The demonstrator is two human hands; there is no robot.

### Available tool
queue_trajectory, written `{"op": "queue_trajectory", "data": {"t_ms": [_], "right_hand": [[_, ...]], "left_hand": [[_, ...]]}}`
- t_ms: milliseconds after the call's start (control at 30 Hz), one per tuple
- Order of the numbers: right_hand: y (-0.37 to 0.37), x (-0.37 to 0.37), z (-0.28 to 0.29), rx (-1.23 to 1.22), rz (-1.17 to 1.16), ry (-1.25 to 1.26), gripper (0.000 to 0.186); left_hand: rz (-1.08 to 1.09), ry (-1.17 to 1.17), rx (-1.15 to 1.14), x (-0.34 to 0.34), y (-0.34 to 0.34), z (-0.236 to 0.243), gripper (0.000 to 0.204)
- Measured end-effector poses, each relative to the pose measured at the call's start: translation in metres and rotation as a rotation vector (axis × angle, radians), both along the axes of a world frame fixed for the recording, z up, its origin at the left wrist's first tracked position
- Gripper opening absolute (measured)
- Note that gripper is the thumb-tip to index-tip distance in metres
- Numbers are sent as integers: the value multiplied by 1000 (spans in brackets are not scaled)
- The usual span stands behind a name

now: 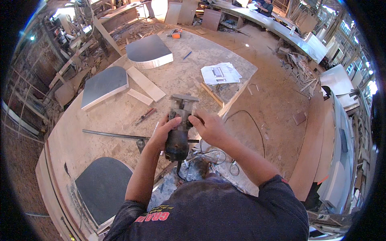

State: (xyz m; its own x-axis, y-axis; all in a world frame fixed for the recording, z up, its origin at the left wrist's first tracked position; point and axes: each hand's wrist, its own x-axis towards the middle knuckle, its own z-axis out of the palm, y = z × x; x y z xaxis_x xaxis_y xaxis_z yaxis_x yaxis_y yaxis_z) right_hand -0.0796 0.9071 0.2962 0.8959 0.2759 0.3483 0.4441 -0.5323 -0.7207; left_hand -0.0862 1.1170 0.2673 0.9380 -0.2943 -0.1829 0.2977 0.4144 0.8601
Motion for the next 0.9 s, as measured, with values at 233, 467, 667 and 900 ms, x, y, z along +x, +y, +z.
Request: {"op": "queue_trajectory", "data": {"t_ms": [233, 467, 667, 900], "right_hand": [[4, 25, 19, -319, 263, -753, 40], [20, 40, 10, -217, 389, -891, 40], [39, 27, -6, -105, 266, -632, 40], [49, 25, -7, -202, 251, -500, 34]], "left_hand": [[-84, 212, -145, -9, 11, 16, 51], [-94, 266, -142, -13, 20, 22, 58], [-55, 158, -74, -12, 27, 23, 59], [102, 213, -79, -14, 40, 4, 57]]}}
